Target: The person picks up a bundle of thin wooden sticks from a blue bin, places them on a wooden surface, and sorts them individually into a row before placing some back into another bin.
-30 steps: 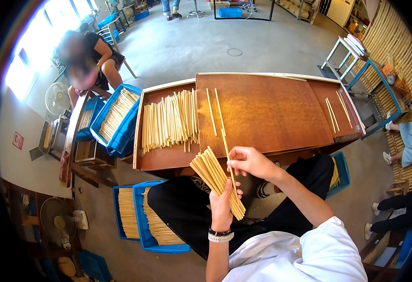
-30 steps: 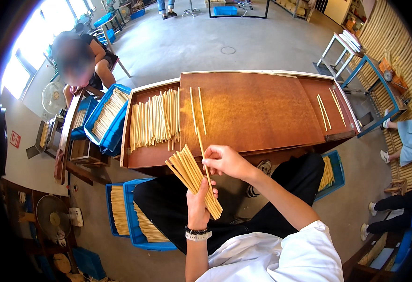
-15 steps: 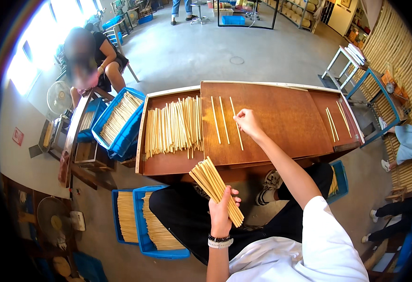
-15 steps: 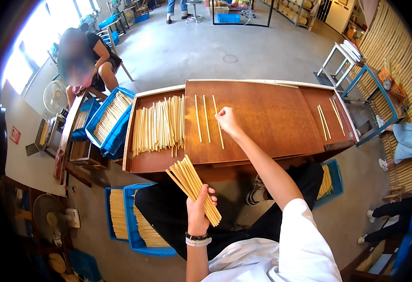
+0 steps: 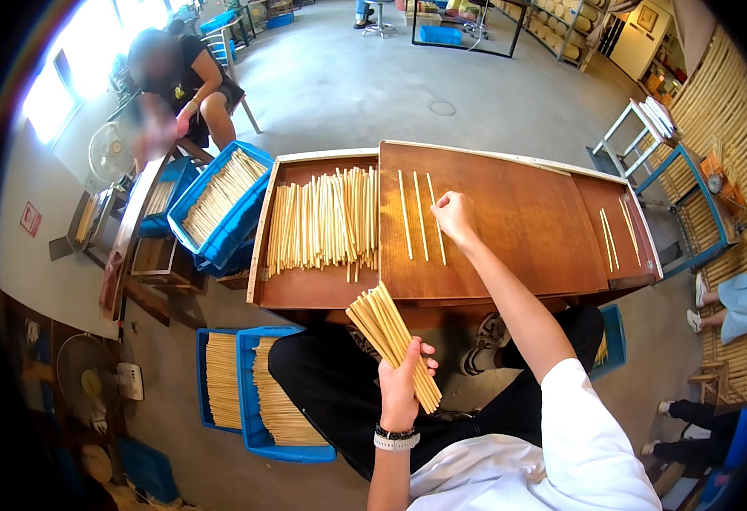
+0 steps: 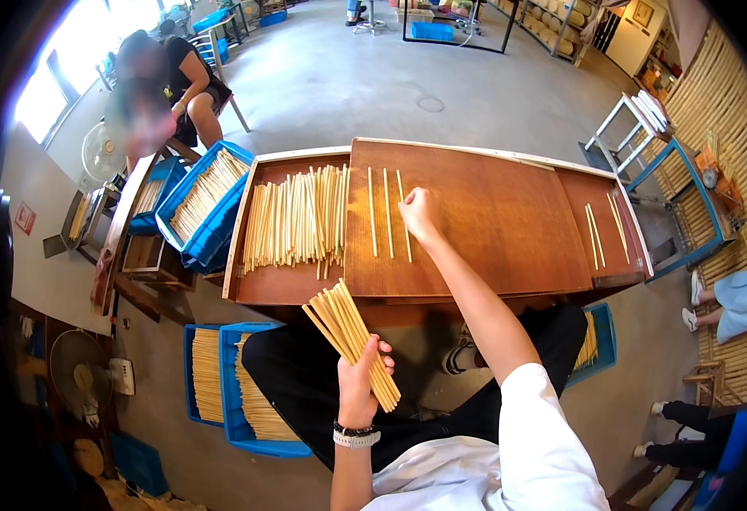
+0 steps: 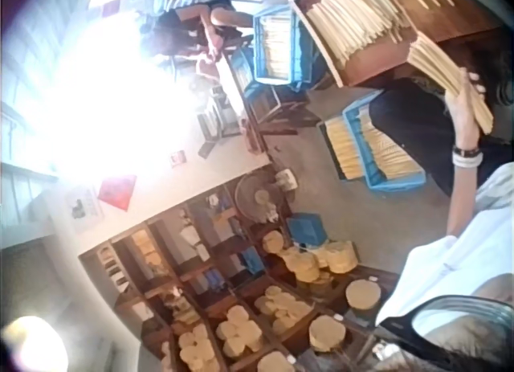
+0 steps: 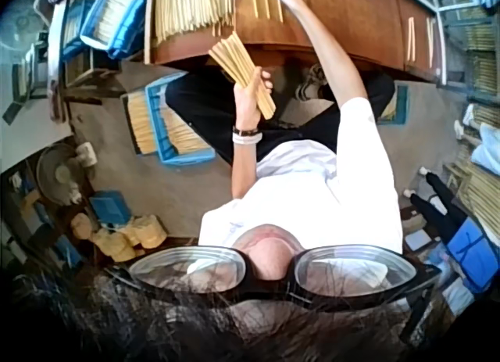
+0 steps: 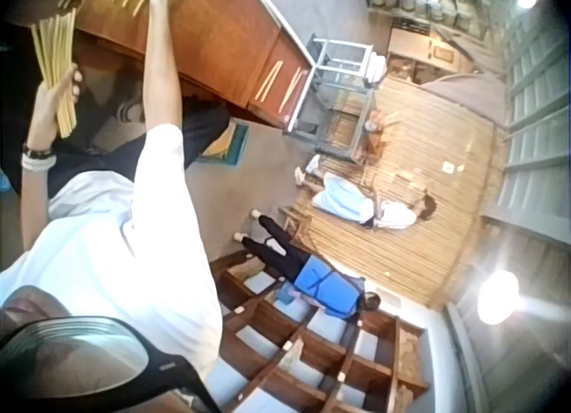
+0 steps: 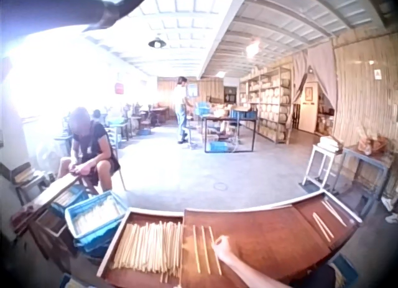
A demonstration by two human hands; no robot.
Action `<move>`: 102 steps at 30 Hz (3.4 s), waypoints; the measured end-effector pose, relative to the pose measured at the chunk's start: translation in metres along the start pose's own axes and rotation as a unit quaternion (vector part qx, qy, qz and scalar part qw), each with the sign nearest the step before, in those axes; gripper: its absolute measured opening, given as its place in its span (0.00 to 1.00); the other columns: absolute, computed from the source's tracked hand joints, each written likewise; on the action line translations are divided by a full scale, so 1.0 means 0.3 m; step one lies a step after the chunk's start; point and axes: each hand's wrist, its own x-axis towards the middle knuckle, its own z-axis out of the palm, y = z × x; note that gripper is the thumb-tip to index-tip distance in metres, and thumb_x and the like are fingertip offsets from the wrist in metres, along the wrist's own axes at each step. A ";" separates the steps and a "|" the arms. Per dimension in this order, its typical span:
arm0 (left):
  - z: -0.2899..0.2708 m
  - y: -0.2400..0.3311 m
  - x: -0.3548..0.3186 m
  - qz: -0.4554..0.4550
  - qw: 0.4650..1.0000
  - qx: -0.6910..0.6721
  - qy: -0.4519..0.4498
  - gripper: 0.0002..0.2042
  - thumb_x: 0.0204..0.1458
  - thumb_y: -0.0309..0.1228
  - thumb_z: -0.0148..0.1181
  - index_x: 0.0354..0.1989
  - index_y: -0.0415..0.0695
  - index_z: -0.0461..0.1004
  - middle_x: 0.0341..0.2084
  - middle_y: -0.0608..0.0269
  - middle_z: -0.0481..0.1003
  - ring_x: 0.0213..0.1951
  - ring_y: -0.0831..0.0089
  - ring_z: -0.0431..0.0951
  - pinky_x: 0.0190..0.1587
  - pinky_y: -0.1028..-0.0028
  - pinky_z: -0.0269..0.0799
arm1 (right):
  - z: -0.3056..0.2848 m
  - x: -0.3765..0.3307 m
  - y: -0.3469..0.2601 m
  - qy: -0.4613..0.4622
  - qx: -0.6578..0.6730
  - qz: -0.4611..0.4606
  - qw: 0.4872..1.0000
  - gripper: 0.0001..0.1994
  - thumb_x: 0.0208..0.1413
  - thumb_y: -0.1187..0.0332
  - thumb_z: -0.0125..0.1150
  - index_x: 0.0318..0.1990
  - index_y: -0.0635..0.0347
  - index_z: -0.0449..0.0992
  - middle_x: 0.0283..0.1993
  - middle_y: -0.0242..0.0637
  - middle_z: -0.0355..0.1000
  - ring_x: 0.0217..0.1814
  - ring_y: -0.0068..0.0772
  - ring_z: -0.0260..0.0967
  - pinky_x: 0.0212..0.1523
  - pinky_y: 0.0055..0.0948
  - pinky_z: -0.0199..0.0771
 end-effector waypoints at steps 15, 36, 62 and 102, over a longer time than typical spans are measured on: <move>0.016 -0.018 -0.006 0.003 1.000 0.002 -0.008 0.07 0.62 0.30 0.55 0.42 0.38 0.69 0.30 0.59 0.76 0.26 0.75 0.75 0.28 0.77 0.73 | -0.059 -0.041 -0.065 0.008 0.008 -0.009 1.000 0.07 0.47 0.68 0.68 0.27 0.61 0.78 0.27 0.46 0.77 0.30 0.44 0.77 0.33 0.39 0.76; 0.040 -0.034 -0.013 -0.003 1.000 0.009 -0.017 0.07 0.63 0.30 0.55 0.42 0.39 0.69 0.30 0.60 0.75 0.26 0.75 0.75 0.28 0.77 0.73 | -0.063 -0.034 -0.029 -0.015 -0.001 -0.004 1.000 0.05 0.48 0.69 0.66 0.29 0.61 0.78 0.28 0.48 0.77 0.34 0.47 0.78 0.37 0.41 0.77; 0.040 -0.032 -0.010 -0.002 1.000 0.017 -0.012 0.07 0.62 0.30 0.55 0.42 0.40 0.68 0.29 0.61 0.75 0.25 0.76 0.74 0.26 0.78 0.72 | -0.057 -0.042 -0.065 -0.013 -0.003 -0.007 1.000 0.05 0.47 0.71 0.62 0.31 0.63 0.79 0.31 0.50 0.78 0.36 0.48 0.78 0.38 0.41 0.77; 0.045 -0.036 -0.008 -0.010 1.000 0.007 -0.012 0.07 0.62 0.30 0.55 0.42 0.39 0.68 0.30 0.60 0.75 0.26 0.76 0.74 0.27 0.77 0.72 | -0.066 -0.035 -0.054 -0.021 -0.008 -0.020 1.000 0.07 0.49 0.71 0.63 0.34 0.65 0.78 0.29 0.50 0.77 0.33 0.46 0.78 0.36 0.39 0.77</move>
